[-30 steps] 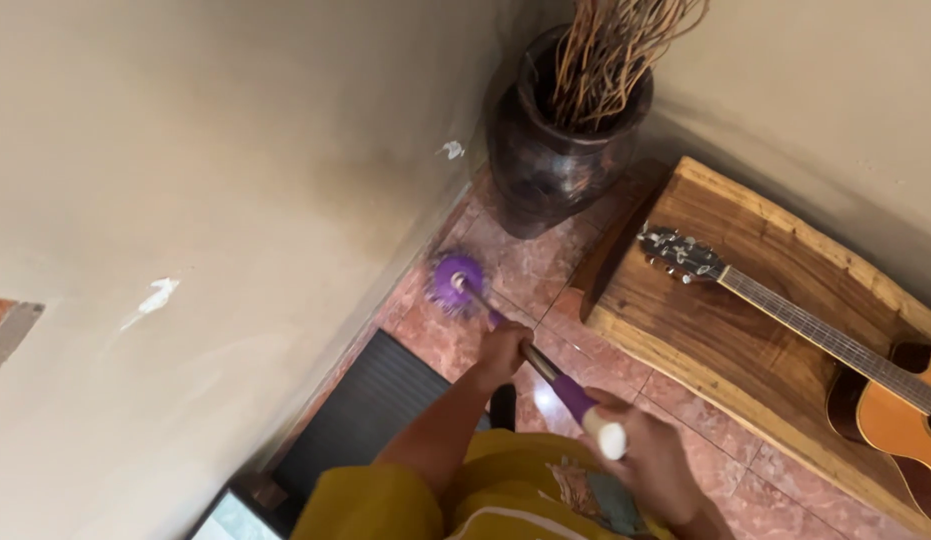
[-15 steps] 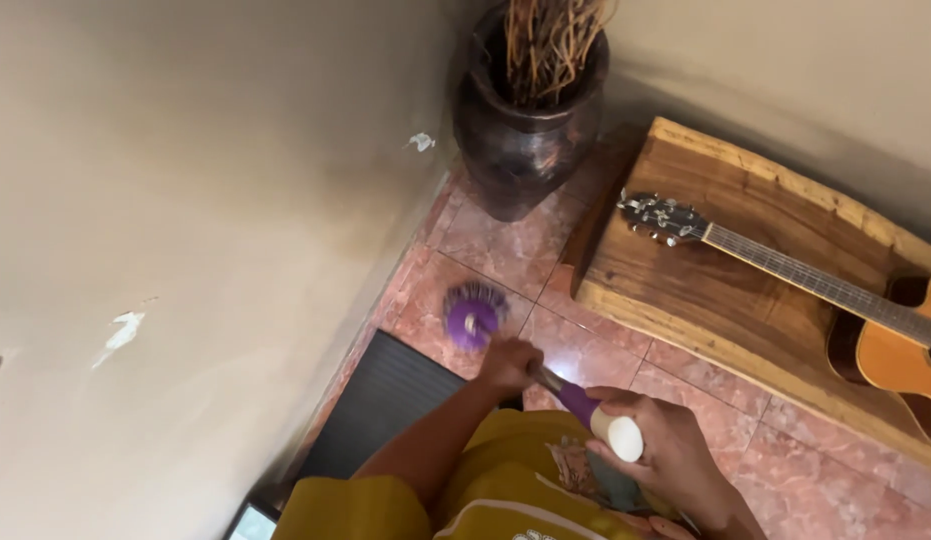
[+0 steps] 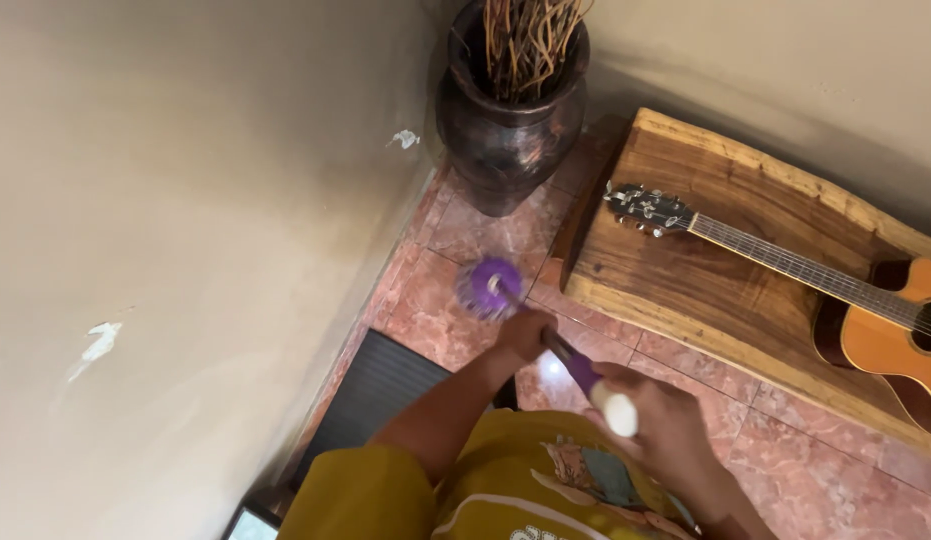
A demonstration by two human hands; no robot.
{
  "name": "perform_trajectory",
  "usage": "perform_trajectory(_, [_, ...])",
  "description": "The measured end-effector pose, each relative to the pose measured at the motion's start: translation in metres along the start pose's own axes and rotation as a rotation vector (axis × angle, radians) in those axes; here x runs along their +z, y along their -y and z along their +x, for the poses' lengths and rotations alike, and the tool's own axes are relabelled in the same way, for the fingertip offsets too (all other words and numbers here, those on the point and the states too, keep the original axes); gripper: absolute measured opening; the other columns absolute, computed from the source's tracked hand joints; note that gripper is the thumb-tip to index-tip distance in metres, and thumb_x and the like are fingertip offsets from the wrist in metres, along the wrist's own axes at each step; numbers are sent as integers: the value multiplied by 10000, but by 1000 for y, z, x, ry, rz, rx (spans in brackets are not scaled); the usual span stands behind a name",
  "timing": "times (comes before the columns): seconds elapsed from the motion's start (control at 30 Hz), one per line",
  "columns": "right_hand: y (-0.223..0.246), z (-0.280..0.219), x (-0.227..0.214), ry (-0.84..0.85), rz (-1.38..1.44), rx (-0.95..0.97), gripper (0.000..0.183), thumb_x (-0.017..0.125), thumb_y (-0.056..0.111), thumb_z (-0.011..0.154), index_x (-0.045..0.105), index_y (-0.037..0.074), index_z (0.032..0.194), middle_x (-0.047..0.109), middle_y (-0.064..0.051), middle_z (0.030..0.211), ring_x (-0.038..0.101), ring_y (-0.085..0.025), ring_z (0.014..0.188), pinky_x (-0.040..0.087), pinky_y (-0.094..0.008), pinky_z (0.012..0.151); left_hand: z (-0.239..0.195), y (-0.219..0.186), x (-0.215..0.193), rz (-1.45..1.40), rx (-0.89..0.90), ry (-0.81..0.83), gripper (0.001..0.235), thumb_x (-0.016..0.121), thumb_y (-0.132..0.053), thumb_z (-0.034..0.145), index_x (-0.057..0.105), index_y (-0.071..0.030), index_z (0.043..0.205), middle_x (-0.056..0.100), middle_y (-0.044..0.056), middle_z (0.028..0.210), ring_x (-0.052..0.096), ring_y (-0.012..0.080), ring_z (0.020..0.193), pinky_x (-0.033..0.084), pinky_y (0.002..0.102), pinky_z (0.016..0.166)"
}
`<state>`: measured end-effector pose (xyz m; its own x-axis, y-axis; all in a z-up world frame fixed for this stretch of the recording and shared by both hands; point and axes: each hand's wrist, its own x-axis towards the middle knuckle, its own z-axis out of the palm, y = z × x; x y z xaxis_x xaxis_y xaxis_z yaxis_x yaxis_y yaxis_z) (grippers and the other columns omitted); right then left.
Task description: Mopping a tiled floor in an entrance area.
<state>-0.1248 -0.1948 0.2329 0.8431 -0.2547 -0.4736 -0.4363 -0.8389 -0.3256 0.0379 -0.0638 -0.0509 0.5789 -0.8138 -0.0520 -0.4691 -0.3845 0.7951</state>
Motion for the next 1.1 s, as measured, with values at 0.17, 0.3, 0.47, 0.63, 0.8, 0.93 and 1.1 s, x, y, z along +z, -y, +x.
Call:
perform_trajectory(0.17, [32,24,-5,-605,239,-619,482,840,301,841,492,119,1121,761,-162,1118,771,-260,830,620,-344,622,51,23,16,-217,292,-317,99,678,-49,877,709,-110,950,698,91,984,680,257,891,545,339,761])
perform_trajectory(0.3, [35,34,1,-679,191,-575,530,851,254,791,494,80,1142,734,-173,1103,744,-369,905,622,-415,727,80,26,26,-410,-101,-102,111,620,-135,993,669,-98,1086,643,5,889,654,141,811,526,272,722])
perform_trajectory(0.47, [17,20,17,-627,193,-565,520,850,244,779,514,104,1149,733,-148,1130,742,-374,975,619,-411,741,62,-6,0,-215,-37,-102,87,648,-80,918,666,-94,1001,631,60,914,635,234,829,516,346,716])
perform_trajectory(0.63, [-7,-17,4,-308,253,-238,338,893,344,694,731,159,926,770,-53,1144,790,-229,855,646,-337,715,26,-35,-15,-217,209,-198,163,719,-81,775,627,-88,910,625,124,904,600,361,867,499,451,740])
perform_trajectory(0.8, [-24,-28,-2,-362,448,-220,430,882,346,665,726,83,968,791,-36,1148,805,-204,856,634,-305,680,-27,-31,-15,-101,58,26,100,712,-117,799,616,-112,826,643,94,839,633,346,849,499,456,760])
perform_trajectory(0.93, [-44,-26,36,-209,426,-64,432,920,299,641,802,100,1006,816,-41,973,805,-201,776,615,-325,695,-61,-20,-20,93,-18,58,59,707,-146,820,659,-140,787,660,80,791,641,323,803,485,474,848])
perform_trajectory(1.1, [-1,-14,22,-265,466,-399,411,867,300,727,703,71,1027,777,-76,1150,788,-250,852,632,-340,724,-78,0,-41,136,-125,24,91,700,-102,711,684,-152,785,691,65,841,643,323,847,492,452,827])
